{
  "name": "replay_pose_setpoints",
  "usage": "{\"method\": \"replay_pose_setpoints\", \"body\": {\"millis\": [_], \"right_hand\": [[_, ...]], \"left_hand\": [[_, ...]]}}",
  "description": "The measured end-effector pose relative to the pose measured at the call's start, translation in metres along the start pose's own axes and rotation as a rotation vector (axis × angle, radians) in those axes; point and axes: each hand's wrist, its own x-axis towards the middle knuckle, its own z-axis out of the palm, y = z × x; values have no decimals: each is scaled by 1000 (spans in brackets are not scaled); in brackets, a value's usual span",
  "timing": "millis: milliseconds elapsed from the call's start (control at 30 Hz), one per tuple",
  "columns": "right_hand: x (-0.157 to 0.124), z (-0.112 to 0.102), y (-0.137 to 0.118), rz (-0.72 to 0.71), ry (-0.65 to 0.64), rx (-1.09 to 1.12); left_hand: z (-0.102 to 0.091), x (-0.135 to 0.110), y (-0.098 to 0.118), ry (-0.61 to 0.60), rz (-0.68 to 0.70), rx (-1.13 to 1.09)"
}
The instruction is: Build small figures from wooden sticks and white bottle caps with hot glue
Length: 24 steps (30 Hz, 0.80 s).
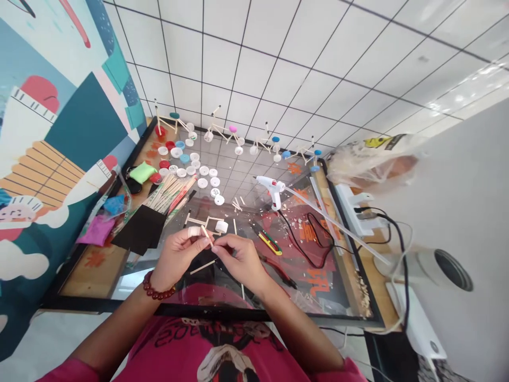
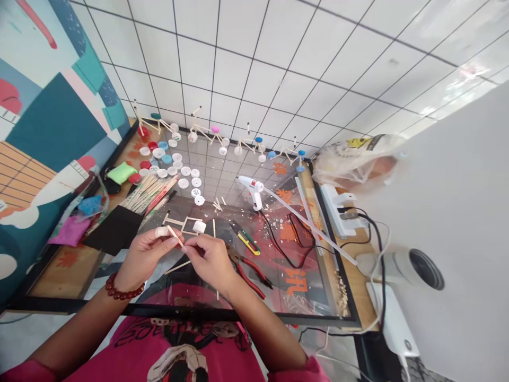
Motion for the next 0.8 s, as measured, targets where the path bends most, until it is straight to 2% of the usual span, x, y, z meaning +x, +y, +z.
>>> {"method": "replay_pose_setpoints", "body": {"millis": [100, 167, 233, 367, 433, 533, 633, 700, 800], "right_hand": [[17, 0, 6, -18, 8, -76], [31, -3, 11, 6, 63, -47], [46, -4, 15, 59, 58, 61], [74, 2, 15, 99, -79, 296], [85, 6, 14, 108, -60, 376], [98, 8, 16, 162, 21, 439], [107, 8, 22, 163, 52, 388], [108, 11, 25, 116, 45, 308], [104, 18, 26, 50, 24, 200]], "left_hand": [[-13, 16, 7, 72, 22, 176], [-22, 29, 9, 36, 13, 274], [-27, 41, 8, 9, 24, 312], [-27, 51, 2, -59, 42, 339], [-28, 50, -1, -55, 68, 367], [-36, 48, -5, 79, 188, 505], [-48, 46, -7, 205, 367, 726], [-53, 46, -7, 210, 450, 836], [-53, 45, -8, 179, 498, 950]]}}
